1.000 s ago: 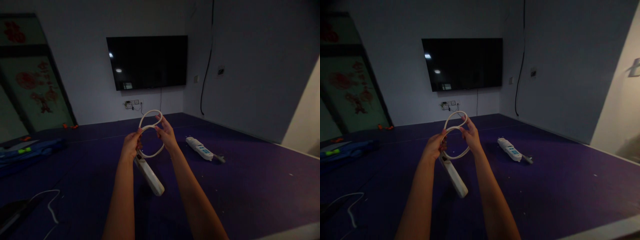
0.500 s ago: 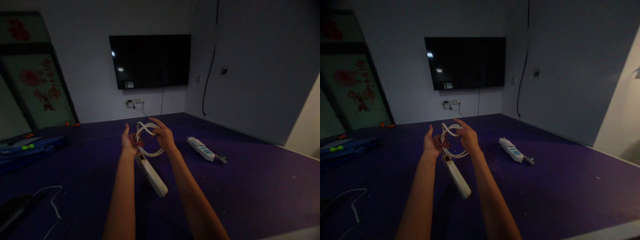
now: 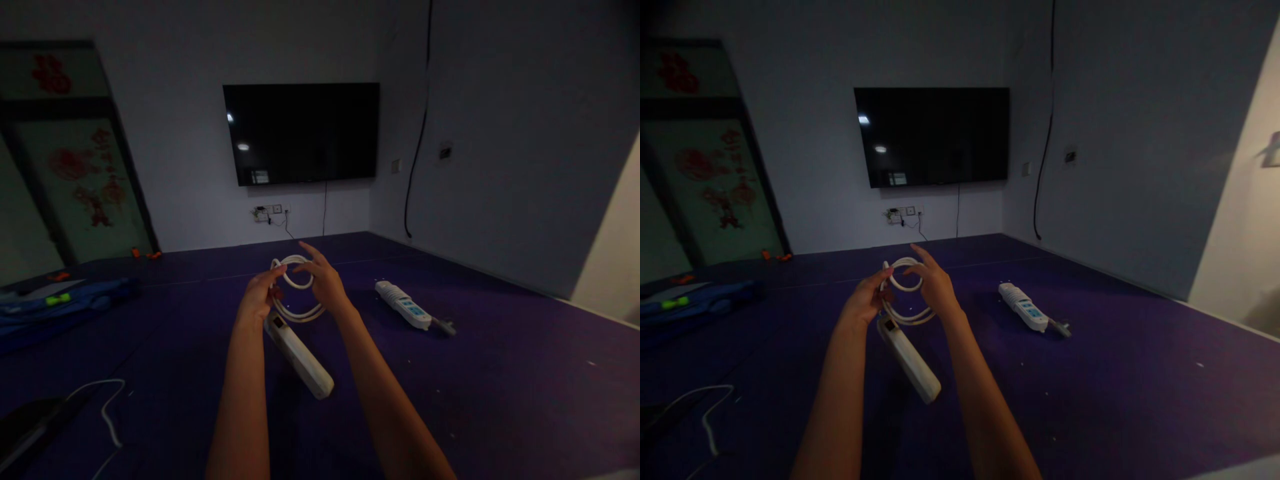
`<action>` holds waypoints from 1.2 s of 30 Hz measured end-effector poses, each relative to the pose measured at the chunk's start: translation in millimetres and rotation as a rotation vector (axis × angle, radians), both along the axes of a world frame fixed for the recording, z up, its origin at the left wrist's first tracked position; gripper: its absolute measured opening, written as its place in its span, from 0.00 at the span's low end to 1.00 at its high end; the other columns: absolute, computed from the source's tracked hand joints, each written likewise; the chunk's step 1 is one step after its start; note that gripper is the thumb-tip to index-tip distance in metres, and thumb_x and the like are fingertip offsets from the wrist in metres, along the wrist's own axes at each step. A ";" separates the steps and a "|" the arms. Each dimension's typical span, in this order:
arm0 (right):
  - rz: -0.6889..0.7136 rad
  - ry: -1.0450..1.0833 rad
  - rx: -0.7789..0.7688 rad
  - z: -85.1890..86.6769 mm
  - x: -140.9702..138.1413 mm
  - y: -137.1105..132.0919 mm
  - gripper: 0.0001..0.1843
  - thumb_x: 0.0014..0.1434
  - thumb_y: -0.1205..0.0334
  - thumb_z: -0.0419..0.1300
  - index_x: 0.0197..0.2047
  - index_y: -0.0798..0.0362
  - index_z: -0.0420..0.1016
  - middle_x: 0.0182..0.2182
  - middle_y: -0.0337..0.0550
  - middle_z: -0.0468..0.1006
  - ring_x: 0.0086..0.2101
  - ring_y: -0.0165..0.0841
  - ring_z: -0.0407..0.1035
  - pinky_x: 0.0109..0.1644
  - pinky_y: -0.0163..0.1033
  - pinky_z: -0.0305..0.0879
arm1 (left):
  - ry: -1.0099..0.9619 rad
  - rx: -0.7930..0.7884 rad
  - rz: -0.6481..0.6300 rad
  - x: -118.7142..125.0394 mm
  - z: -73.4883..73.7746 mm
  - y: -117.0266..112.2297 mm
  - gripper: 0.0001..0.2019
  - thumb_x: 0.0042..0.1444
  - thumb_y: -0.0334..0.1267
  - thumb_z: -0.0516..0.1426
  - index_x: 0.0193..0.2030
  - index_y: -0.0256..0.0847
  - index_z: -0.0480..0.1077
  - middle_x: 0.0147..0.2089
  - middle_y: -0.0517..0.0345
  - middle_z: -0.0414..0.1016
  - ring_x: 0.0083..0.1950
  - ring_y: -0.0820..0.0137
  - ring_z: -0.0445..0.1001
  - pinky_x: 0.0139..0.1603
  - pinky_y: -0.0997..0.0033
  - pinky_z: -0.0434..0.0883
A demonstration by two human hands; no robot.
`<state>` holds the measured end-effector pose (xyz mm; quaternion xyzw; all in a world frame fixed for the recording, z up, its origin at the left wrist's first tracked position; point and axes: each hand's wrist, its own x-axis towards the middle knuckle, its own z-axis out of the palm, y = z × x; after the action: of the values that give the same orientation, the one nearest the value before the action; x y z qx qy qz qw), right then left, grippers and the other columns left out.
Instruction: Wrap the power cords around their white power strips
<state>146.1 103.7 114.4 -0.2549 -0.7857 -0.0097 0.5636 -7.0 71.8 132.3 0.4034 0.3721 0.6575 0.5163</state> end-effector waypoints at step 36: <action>0.570 0.477 -0.927 17.1 10.2 -13.6 0.13 0.58 0.60 0.54 0.35 0.57 0.78 0.21 0.42 0.76 0.20 0.27 0.68 0.24 0.31 0.65 | 0.293 0.291 0.641 4.5 -21.0 20.4 0.12 0.34 0.33 0.63 0.24 0.40 0.62 0.21 0.70 0.56 0.23 0.78 0.54 0.25 0.80 0.54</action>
<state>156.3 90.2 131.5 -0.2488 -0.5970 0.5437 0.5349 -2.5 92.1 111.3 0.4254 0.4519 0.7669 0.1634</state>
